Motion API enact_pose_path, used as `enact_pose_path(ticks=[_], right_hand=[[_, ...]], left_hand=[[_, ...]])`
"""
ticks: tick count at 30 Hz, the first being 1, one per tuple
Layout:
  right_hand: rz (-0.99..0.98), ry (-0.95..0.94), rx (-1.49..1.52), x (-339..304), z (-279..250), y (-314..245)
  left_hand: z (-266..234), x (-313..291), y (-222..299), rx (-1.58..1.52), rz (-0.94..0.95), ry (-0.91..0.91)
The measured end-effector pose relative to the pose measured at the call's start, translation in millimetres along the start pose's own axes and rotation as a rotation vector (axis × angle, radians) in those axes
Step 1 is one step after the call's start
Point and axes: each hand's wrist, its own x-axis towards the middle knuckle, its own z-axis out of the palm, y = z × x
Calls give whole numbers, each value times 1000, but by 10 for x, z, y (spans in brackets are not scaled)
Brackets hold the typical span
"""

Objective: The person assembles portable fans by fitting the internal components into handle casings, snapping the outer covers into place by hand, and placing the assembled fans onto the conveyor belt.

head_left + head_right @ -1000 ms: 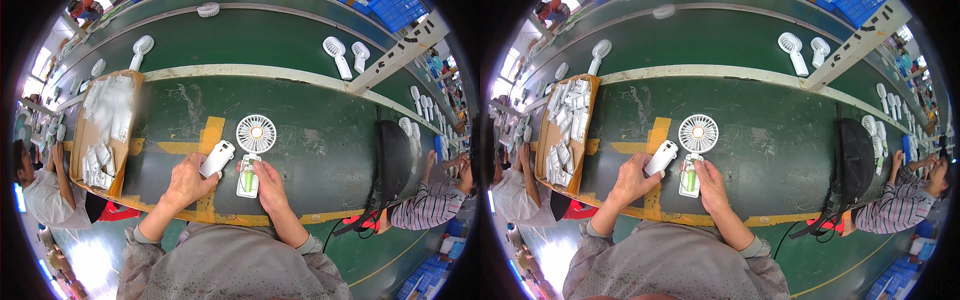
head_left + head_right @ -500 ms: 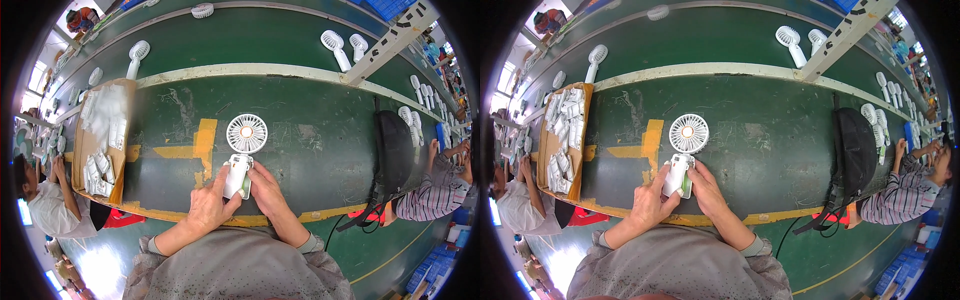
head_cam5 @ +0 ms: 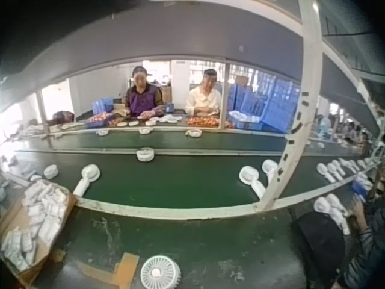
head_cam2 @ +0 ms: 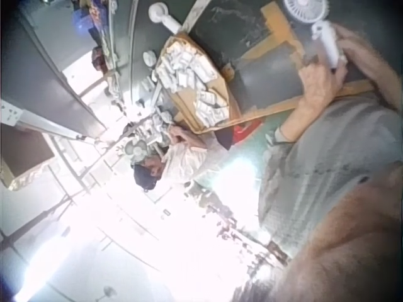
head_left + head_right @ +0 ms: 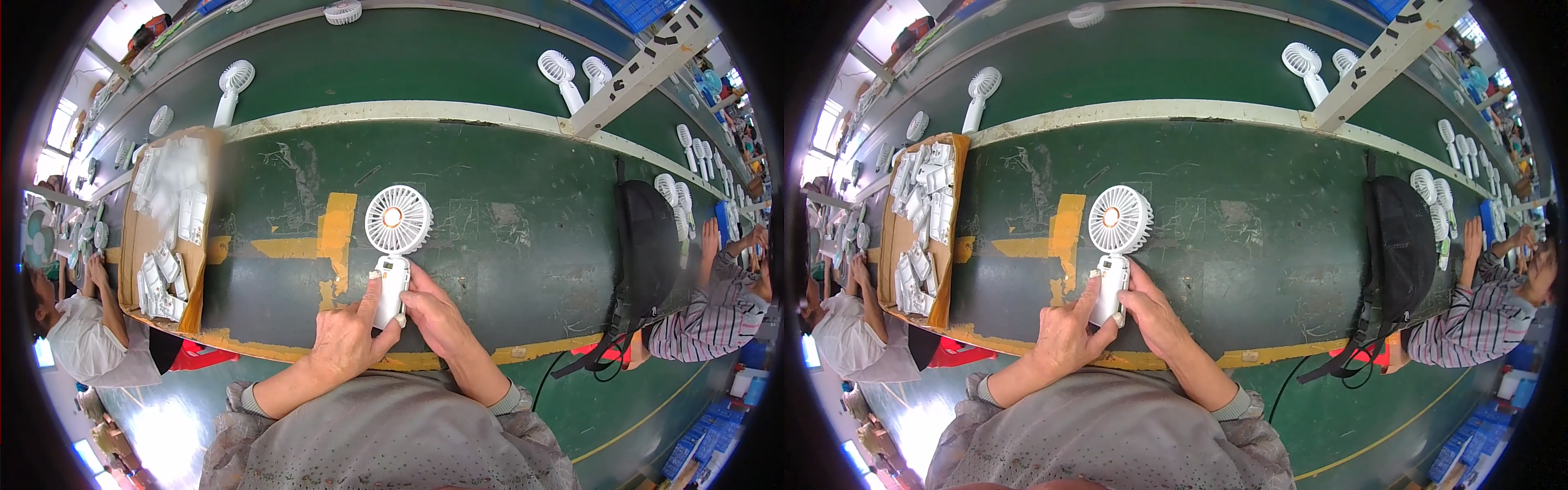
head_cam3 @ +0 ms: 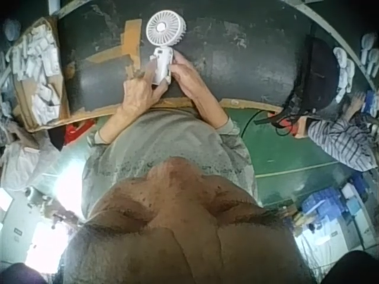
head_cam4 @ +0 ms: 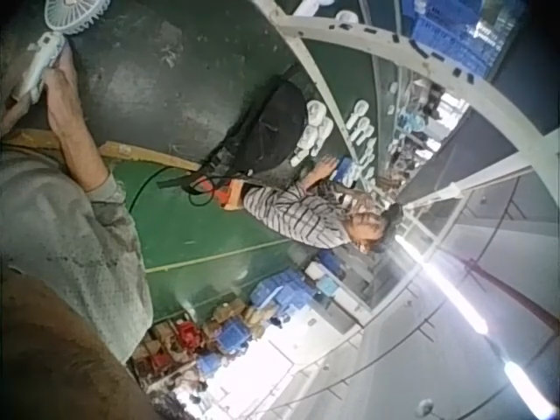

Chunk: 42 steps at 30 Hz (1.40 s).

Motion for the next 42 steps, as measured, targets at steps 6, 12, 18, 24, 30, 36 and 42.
enact_pose_path(ticks=[6, 12, 18, 24, 30, 36, 42], right_hand=[[-40, -30, -96, -29, 45, 19], [-83, 162, -208, -33, 184, 46], [-71, 196, -84, -13, 42, 126], [-229, 62, 54, -15, 107, 52], [-224, 54, -71, -103, 187, -40], [-255, 81, 8, -130, 236, -13], [-258, 138, -2, -48, 193, 11]], left_hand=[[30, -12, -17, 4, 39, -4], [68, -39, -38, 36, 99, -1], [28, -40, 34, 34, 73, -49], [115, 147, -280, -1021, -347, -439], [-11, 95, -165, -725, -28, -213], [8, 84, -162, -592, 88, -150], [45, 97, -179, -590, 44, -139]])
